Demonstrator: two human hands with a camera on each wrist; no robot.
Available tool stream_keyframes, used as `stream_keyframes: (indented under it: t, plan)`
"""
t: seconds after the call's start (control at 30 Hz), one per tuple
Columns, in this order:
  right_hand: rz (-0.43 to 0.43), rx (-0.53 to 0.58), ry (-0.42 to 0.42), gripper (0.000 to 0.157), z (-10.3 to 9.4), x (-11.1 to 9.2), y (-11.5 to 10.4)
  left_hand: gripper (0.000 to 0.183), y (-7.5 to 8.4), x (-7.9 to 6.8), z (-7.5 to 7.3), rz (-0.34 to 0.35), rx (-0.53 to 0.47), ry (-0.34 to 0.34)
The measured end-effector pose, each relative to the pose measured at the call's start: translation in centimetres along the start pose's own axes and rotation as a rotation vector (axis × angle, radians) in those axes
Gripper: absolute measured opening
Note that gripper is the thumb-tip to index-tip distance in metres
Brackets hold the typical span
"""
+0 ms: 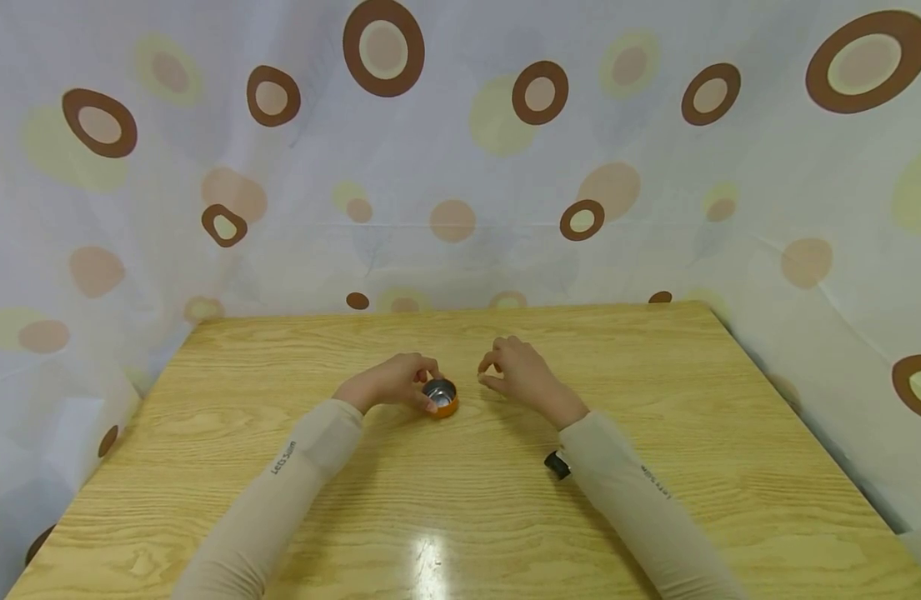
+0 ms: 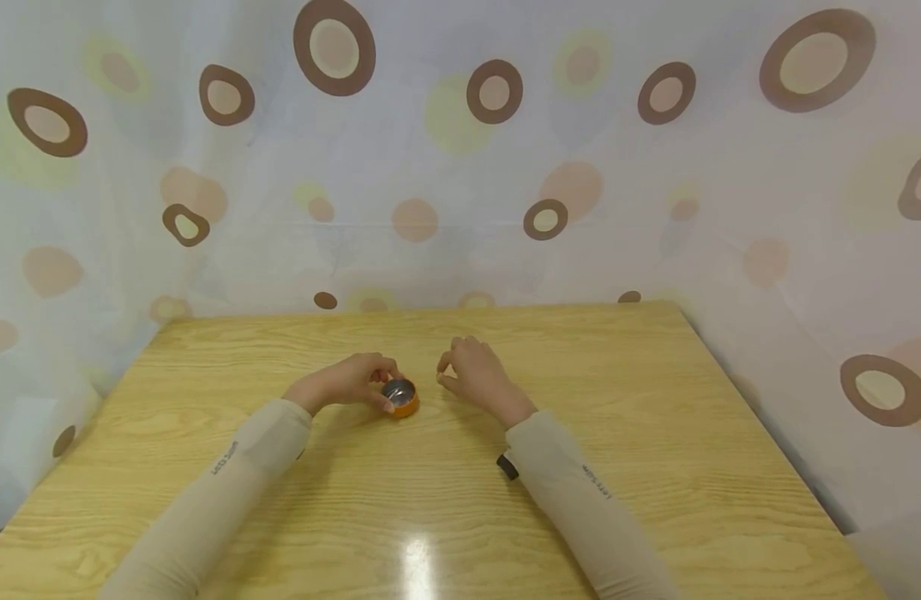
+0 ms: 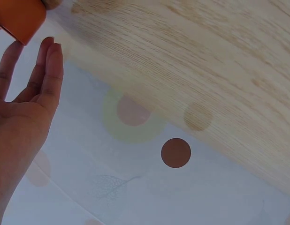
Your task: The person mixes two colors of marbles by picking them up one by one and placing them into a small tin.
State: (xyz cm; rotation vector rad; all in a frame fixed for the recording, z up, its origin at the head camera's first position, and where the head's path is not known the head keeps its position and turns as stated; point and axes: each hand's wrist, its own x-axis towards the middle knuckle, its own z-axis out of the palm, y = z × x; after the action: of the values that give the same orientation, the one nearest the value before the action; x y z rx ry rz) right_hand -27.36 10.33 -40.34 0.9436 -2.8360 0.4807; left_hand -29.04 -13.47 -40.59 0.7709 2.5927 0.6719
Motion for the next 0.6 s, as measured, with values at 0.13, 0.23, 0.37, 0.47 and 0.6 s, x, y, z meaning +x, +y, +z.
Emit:
stream_keyframes:
  t: [0.13, 0.23, 0.37, 0.47, 0.6]
  plan:
    - [-0.003, 0.016, 0.008, 0.015, 0.0, 0.1, -0.2, 0.040, -0.1, 0.1, 0.0, 0.002, 0.000, -0.003]
    - [-0.010, 0.030, 0.016, 0.016, -0.1, 0.2, -0.4, 0.039, -0.2, 0.0, 0.0, 0.001, 0.003, -0.004]
    - [-0.023, 0.044, 0.020, 0.017, -0.2, 0.3, -0.8, 0.038, -0.2, 0.0, -0.1, -0.001, 0.010, -0.003]
    - [-0.029, 0.045, 0.019, 0.017, -0.1, 0.5, -1.1, 0.039, -0.1, 0.0, -0.1, 0.001, 0.010, -0.005]
    - [-0.029, 0.053, 0.011, 0.016, 0.0, 0.8, -1.4, 0.040, 0.0, 0.0, -0.1, -0.001, 0.008, -0.011]
